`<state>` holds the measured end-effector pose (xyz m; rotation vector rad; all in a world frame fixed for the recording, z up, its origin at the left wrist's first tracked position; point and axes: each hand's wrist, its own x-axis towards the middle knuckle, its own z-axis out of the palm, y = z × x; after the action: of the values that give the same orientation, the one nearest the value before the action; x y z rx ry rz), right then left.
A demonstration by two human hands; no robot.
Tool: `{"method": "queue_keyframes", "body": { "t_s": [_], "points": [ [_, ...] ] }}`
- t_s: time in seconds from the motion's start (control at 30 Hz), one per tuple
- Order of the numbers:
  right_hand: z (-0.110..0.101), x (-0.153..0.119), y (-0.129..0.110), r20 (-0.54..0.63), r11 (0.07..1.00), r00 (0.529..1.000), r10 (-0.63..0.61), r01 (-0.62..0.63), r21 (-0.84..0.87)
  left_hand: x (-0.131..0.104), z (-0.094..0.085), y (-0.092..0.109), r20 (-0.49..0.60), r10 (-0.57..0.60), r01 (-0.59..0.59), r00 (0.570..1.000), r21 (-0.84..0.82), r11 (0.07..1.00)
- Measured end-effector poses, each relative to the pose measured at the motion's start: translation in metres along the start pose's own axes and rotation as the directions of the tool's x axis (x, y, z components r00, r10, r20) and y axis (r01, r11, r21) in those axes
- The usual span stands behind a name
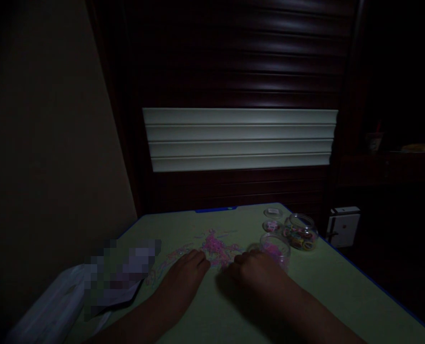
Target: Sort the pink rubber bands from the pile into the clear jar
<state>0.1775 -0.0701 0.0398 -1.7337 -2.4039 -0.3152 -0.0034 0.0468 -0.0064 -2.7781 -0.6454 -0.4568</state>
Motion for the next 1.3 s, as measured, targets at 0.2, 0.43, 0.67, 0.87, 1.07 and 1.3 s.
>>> {"method": "queue_keyframes", "body": {
  "t_s": [0.2, 0.43, 0.67, 0.87, 1.07, 1.3],
  "points": [
    [-0.002, 0.0, -0.001, 0.007, 1.0, 1.0, 0.009, -0.009, 0.017, 0.001, -0.003, 0.002, 0.015, 0.001, -0.001, 1.0, 0.005, 1.0],
    [0.001, -0.002, 0.001, -0.005, 1.0, 1.0, -0.006, 0.006, 0.01, 0.001, -0.001, 0.002, 0.011, 0.014, -0.014, 1.0, 0.033, 0.999],
    [-0.003, 0.0, -0.004, -0.015, 1.0, 1.0, 0.012, -0.012, 0.019, 0.004, -0.007, 0.006, 0.037, -0.002, 0.001, 0.999, 0.026, 1.0],
    [-0.002, 0.001, -0.003, -0.01, 0.999, 1.0, 0.017, -0.016, 0.028, -0.001, 0.001, 0.002, -0.007, -0.027, 0.026, 1.0, -0.028, 0.999],
    [-0.005, -0.001, -0.002, -0.088, 0.996, 0.995, 0.039, -0.032, 0.083, 0.002, -0.01, 0.006, 0.002, -0.016, 0.016, 1.0, -0.046, 0.999],
    [-0.01, 0.001, -0.006, -0.116, 0.992, 0.988, 0.105, -0.095, 0.084, 0.0, -0.018, 0.012, -0.104, 0.068, -0.069, 0.992, -0.004, 0.998]
  ]
}}
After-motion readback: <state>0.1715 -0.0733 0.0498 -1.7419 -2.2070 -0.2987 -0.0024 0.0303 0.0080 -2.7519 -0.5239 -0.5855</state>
